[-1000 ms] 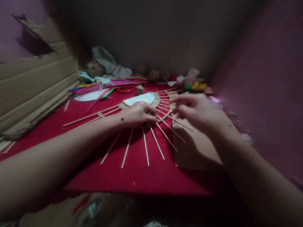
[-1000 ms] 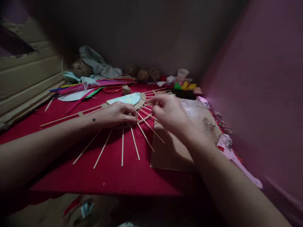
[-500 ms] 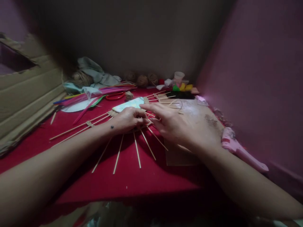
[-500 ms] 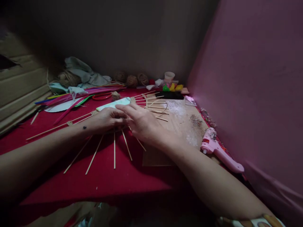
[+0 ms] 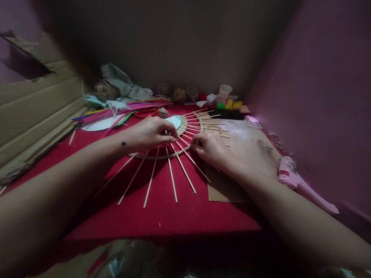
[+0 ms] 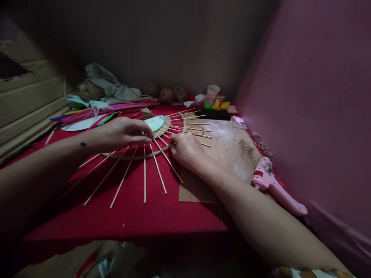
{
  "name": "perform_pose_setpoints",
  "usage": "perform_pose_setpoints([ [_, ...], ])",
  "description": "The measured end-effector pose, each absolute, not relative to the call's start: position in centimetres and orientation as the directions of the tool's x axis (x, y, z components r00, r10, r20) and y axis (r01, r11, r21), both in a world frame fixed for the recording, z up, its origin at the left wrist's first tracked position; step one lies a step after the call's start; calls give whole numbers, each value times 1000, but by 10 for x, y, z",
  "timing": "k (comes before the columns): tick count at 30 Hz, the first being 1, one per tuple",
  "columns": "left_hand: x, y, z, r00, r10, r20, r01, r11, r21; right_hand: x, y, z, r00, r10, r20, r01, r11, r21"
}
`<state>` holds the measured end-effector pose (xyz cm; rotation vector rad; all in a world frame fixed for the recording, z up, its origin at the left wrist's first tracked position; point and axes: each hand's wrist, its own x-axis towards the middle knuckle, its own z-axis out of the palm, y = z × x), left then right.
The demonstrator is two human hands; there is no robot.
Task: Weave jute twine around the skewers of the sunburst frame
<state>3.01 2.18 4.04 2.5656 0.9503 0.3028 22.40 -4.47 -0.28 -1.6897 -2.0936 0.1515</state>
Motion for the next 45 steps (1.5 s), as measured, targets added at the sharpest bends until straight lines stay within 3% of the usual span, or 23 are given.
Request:
perform_pose_setpoints([
  [3, 10, 31, 53, 745, 667, -18, 659, -732, 175, 222, -44, -3, -132, 967, 220, 902, 209, -378],
  [6, -10, 43, 52, 650, 760, -24, 760, -650, -4, 219, -43, 0, -128, 975, 181, 898, 192, -395],
  [12, -30, 68, 25, 699, 712, -72, 713, -701, -8, 212, -44, 6, -109, 977, 185, 901, 176, -396],
  [18, -27, 54, 36, 701, 711, 57, 713, -697, -74, 200, -48, 4, -136, 976, 168, 849, 202, -489],
  [20, -18, 42, 45, 699, 711, 83, 715, -698, -37, 198, -49, 3, -146, 971, 189, 844, 222, -488],
  [22, -4, 30, 48, 733, 675, 82, 667, -737, 111, 197, -49, 2, -142, 971, 192, 844, 220, -490],
  [25, 17, 15, 41, 756, 654, -40, 640, -725, 255, 197, -49, 1, -144, 970, 196, 832, 226, -507],
  [29, 32, 8, 21, 759, 650, -46, 637, -725, 263, 198, -49, 2, -159, 967, 199, 812, 242, -530],
  [35, 33, 12, 13, 780, 625, -32, 599, -732, 325, 205, -54, 6, -187, 962, 201, 843, 262, -470],
  [40, 33, 11, 16, 766, 639, -77, 621, -704, 343, 222, -62, 16, -218, 973, 69, 816, 221, -534],
  [45, 32, 9, 15, 785, 618, 32, 579, -751, 317, 234, -63, 20, -246, 969, 3, 856, 218, -468],
])
